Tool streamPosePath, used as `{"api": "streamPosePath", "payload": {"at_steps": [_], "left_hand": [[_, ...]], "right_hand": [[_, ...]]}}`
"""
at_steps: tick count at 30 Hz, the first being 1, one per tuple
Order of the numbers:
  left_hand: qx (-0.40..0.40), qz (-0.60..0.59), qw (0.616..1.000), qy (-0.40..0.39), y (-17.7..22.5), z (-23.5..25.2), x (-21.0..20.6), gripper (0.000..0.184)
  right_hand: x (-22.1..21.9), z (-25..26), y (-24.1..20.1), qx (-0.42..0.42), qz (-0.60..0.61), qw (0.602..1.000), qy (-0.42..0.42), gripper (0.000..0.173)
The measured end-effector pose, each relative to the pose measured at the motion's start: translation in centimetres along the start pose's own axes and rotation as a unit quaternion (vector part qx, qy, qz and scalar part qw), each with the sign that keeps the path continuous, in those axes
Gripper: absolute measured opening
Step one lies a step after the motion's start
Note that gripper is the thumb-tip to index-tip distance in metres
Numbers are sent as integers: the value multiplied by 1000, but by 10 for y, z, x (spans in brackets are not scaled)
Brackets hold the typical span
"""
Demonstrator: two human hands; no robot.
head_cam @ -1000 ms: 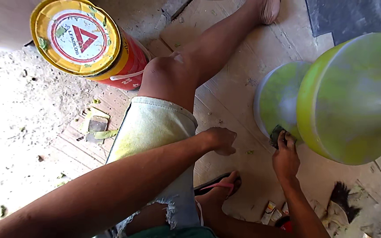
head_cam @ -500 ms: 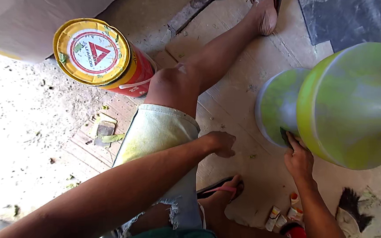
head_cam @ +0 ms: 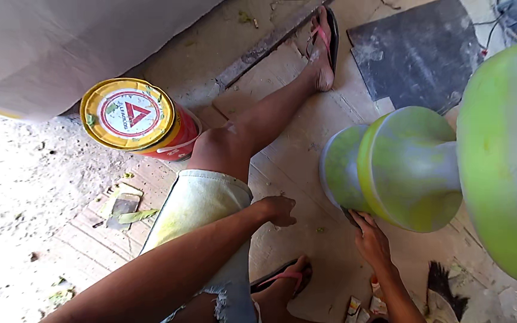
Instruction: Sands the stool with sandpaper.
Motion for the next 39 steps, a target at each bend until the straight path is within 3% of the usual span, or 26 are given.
{"api": "streamPosePath", "payload": {"at_steps": [3,5,11,14,18,21,26,39], "left_hand": [[14,1,1000,-20,-2,1,-2,58],[18,12,1000,-23,-2,3,-4,58],[15,21,1000,-15,-3,7,-7,56],[17,17,1000,-10,-7,7,-3,56],[16,2,1000,-27,-7,6,-4,58],[15,-3,999,-31,-5,7,-9,57],[13,10,999,-29,-5,8,-12,57],[25,16,999,-24,-10,4,-8,58]], "right_hand": [[19,14,3,-20,11,998,58,43],[12,26,-4,-52,4,998,42,44],[-33,16,-30,-155,-61,985,-42,69],[-33,3,-23,-126,-58,990,-36,63],[-2,2,-9,-36,-17,996,84,48],[6,22,-4,-66,-4,990,123,41],[-5,43,-20,-122,-7,987,103,56],[-25,16,-37,-72,33,996,35,74]]}}
Point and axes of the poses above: each hand's wrist, its own z-axis towards the middle knuckle, its own x-axis out of the back of the hand, y = z × x, the point moved 8 cm from there along z, towards the middle knuckle, and after that the axes turned 11 degrees about -y, right-handed, at the moved point
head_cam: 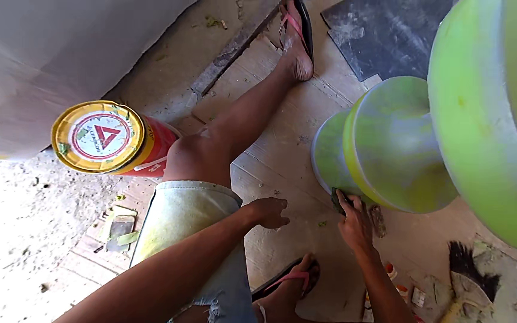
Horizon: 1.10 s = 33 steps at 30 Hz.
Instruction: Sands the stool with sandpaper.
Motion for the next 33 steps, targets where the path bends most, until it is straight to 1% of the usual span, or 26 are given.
{"api": "streamPosePath", "payload": {"at_steps": [1,4,6,8,10,11,13,16,22,26,29,33], "left_hand": [[-2,-1,1000,-1,0,1,0,58],[-3,-12,1000,-11,3,2,-1,59],[-7,-19,1000,-16,6,1,0,59],[-9,-16,1000,-17,9,0,-2,60],[-7,-11,1000,-17,9,0,-4,59],[-5,-9,1000,-17,8,0,-5,58],[-1,-9,1000,-16,8,0,-4,58],[-1,-12,1000,-4,4,3,-3,57],[-1,7,1000,-2,7,0,-4,57],[1,4,1000,1,5,-1,-2,57],[2,1,1000,-2,3,1,-1,57],[0,7,1000,-10,3,3,-2,58]], "right_hand": [[1,-1,0,6,-1,1000,-7,72],[12,-4,4,34,3,999,-21,58],[25,0,8,36,23,999,29,51],[36,8,11,4,29,996,83,45],[34,20,10,-36,9,994,105,42],[28,26,9,-52,-9,993,101,45],[14,37,5,-73,-39,993,82,58],[12,41,-5,-89,-27,994,63,64],[17,29,-9,-50,3,998,28,65],[14,19,-11,-25,7,999,21,65],[8,11,-11,-9,2,1000,17,69],[0,2,-11,-5,4,1000,5,70]]}}
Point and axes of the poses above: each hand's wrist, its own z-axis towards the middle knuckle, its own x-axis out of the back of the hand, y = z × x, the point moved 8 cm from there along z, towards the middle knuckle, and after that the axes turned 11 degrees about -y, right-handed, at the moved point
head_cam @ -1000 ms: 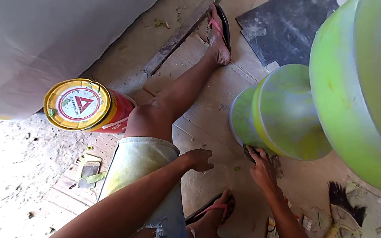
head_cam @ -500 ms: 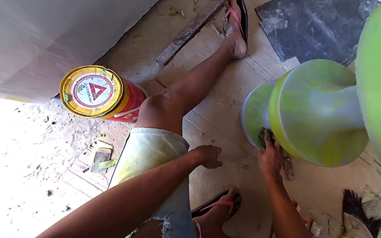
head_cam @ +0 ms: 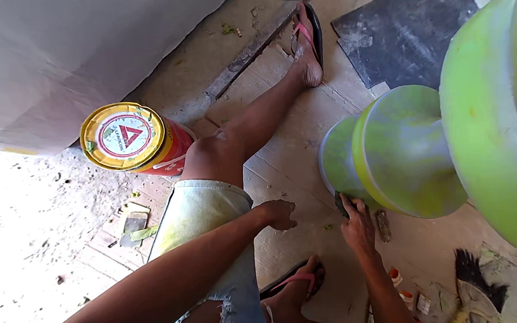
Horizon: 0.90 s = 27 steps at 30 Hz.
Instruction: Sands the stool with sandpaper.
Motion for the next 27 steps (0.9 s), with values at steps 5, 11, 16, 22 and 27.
{"api": "streamPosePath", "payload": {"at_steps": [5,11,16,22,27], "left_hand": [[-11,-15,1000,-8,3,0,0,59],[-26,-18,999,-17,7,-1,-1,63],[-26,-6,999,-22,3,5,-3,65],[-38,4,999,0,5,-1,2,64],[-142,-67,982,102,26,-21,20,58]], "right_hand": [[0,-10,3,9,3,1000,-25,67],[20,-26,23,10,152,986,68,49],[25,-35,47,-34,281,953,105,39],[9,-74,25,-37,446,890,89,35],[29,-113,10,-16,521,838,159,32]]}}
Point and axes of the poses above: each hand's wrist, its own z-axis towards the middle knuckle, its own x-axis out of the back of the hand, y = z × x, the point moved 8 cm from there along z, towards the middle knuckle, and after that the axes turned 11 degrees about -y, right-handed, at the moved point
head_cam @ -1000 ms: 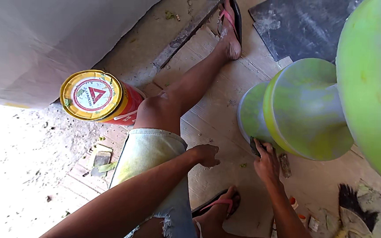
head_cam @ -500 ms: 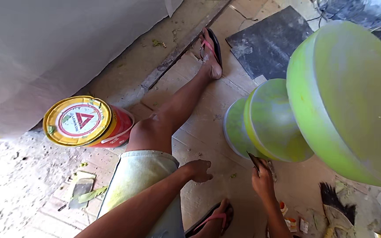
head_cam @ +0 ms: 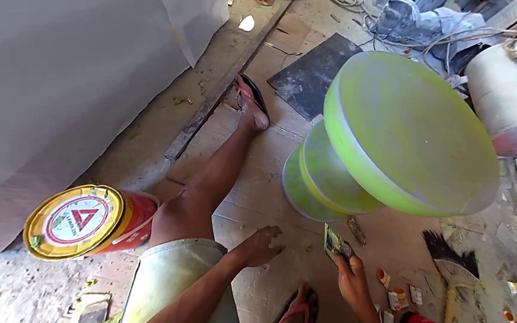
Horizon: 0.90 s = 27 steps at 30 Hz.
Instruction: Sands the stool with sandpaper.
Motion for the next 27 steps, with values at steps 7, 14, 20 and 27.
{"api": "streamPosePath", "payload": {"at_steps": [7,14,20,27], "left_hand": [[-151,43,942,298,73,-32,50,54],[-171,324,844,391,192,-23,74,108],[-203,484,844,116,191,11,-21,95],[-263,429,824,260,206,-18,1,64]], "right_hand": [[43,-40,-19,26,73,992,101,31],[46,-56,-21,18,119,987,105,29],[51,-59,-23,29,159,981,111,29],[99,-54,-18,3,247,946,208,26]]}}
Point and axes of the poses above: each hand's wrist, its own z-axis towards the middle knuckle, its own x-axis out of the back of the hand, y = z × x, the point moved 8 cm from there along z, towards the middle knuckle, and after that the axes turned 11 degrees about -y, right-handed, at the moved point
